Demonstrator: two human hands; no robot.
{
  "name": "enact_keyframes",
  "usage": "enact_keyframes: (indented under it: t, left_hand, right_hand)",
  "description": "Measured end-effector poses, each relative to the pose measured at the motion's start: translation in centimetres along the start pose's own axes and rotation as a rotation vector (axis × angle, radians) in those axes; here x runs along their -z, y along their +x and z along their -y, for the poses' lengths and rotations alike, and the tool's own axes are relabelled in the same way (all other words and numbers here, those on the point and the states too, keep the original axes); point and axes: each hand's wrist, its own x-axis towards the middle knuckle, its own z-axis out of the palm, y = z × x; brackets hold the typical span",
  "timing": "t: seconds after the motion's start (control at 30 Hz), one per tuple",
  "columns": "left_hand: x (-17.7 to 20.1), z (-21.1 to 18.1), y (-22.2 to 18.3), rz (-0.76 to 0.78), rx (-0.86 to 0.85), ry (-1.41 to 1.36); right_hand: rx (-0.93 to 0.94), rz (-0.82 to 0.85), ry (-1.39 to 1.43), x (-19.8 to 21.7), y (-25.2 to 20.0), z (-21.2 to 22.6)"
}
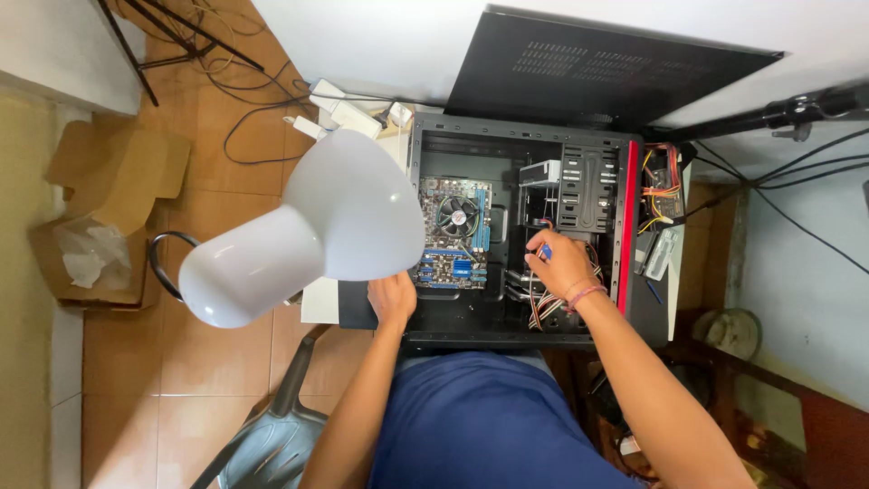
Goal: The person works on an open desktop computer case on a desk, connecting cables to the motherboard, adjusting components, and handling the RAM modules and CPU cooling fan. They use a screwdriver on the board and reposition the motherboard and fan inside the case.
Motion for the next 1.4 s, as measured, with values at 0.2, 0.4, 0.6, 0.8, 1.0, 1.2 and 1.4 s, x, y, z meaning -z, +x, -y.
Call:
enact_keyframes:
  t: [0.2,0.4,0.6,0.8,1.0,1.2,1.4]
  left_hand:
    - [2.4,-2.5,-0.7,-0.043,-0.009,-0.085]
    - [4.6,-5.3,-1.6,-0.091,-0.082,-0.221]
    - [5.2,-6.2,-2.0,-0.107,-0.082,-0.195]
    - [5.0,-6.2,-2.0,-0.110,-0.067,-0.194]
    - [4.5,-5.6,-2.0,-0.146,-0.106,-0.192]
    - [3.8,-4.9,-1.8,-0.197,-0.133,-0.212]
    - [3.6,-4.3,-1.5,-0.219,-0.105,-0.224]
  right_hand:
    - [-0.140,-0.103,-0.067,6.0,-3.4,-3.6]
    - [-0.181,-0.324,0.009,5.4,-5.2,-8.2]
    - [-0.068,-0.294,0.182,5.9,-8.5,-5.0]
    - [-0.025,-0.225,0.188,3.3,-7.7,-7.5]
    - [-0.106,-0.253,-0.005,1.7,-5.4,-9.6]
    - [-0.256,-0.186,-0.098,0.4,-4.3,-10.7]
    - [-0.417,-0.013,-0.213,1.1,-3.2,-8.4]
